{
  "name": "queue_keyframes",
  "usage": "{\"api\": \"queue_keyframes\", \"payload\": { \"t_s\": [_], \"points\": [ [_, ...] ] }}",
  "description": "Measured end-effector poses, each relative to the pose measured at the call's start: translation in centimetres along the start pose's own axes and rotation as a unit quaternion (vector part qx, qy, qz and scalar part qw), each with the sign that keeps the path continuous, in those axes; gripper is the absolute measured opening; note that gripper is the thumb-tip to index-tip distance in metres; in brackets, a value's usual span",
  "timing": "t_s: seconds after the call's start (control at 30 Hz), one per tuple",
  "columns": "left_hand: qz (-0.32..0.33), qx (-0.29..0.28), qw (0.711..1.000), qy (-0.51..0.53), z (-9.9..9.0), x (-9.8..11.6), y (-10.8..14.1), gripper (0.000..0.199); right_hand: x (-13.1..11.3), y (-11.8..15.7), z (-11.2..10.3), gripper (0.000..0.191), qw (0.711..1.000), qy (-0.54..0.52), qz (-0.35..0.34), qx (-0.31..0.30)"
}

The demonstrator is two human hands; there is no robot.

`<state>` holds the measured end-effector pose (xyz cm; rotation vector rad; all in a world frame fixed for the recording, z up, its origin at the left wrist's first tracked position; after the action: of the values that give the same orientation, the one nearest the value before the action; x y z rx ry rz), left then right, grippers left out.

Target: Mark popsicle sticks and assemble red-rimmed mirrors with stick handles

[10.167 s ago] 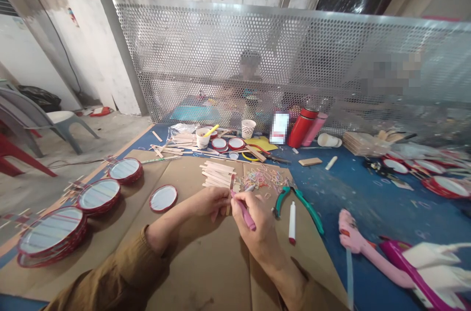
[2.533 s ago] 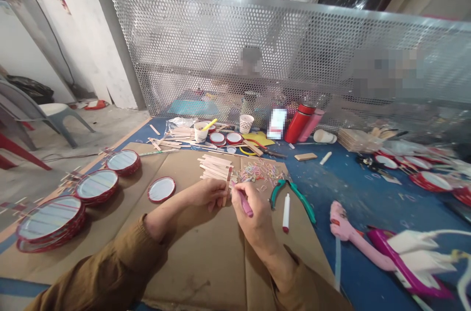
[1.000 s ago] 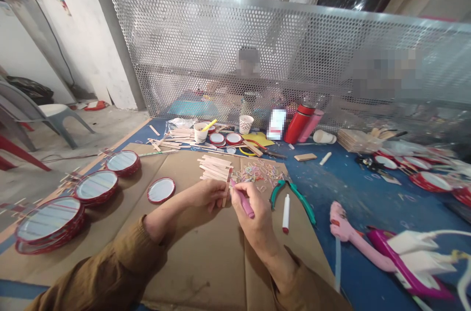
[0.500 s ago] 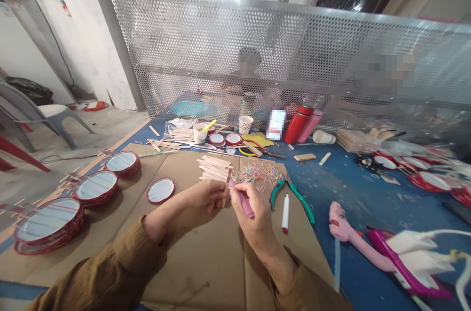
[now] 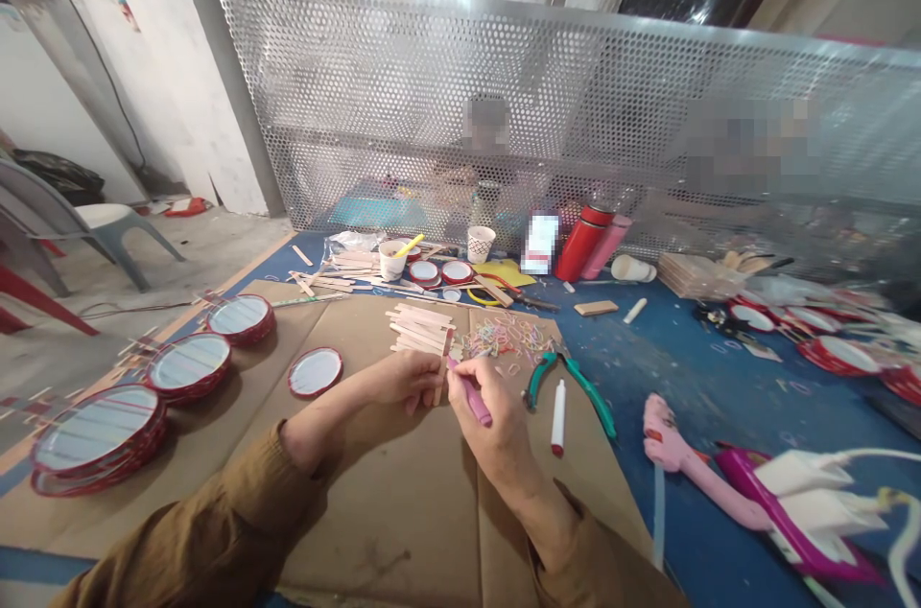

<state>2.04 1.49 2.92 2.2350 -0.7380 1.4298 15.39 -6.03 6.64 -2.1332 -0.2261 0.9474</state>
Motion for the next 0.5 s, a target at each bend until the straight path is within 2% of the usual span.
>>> {"api": "queue_keyframes", "payload": {
  "t_s": [0.17, 0.37, 0.5],
  "points": [
    [0.003, -0.002, 1.000, -0.004, 0.06, 0.07, -0.03, 0.022, -0.02, -0.12, -0.10, 0.008, 1.000, 0.005, 0.000, 0.021],
    [0.004, 0.001, 1.000, -0.004, 0.05, -0.12, -0.08, 0.023, -0.04, -0.13, 0.02, 0.008, 1.000, 0.002, -0.017, 0.008],
    [0.009, -0.001, 1.000, -0.008, -0.01, -0.11, -0.05, 0.021, 0.08, -0.10, -0.05, 0.008, 0.999, -0.004, -0.018, 0.030]
  ]
}}
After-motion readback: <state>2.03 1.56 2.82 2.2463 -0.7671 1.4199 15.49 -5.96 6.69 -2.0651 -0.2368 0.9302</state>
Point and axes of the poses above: each hand's wrist, its own y-axis away from the middle knuckle, its own z-axis out of the palm, x = y × z, the point moved 3 cm from there along -y, towards the middle knuckle, and after that the axes turned 15 degrees about x, right-handed, at the moved point
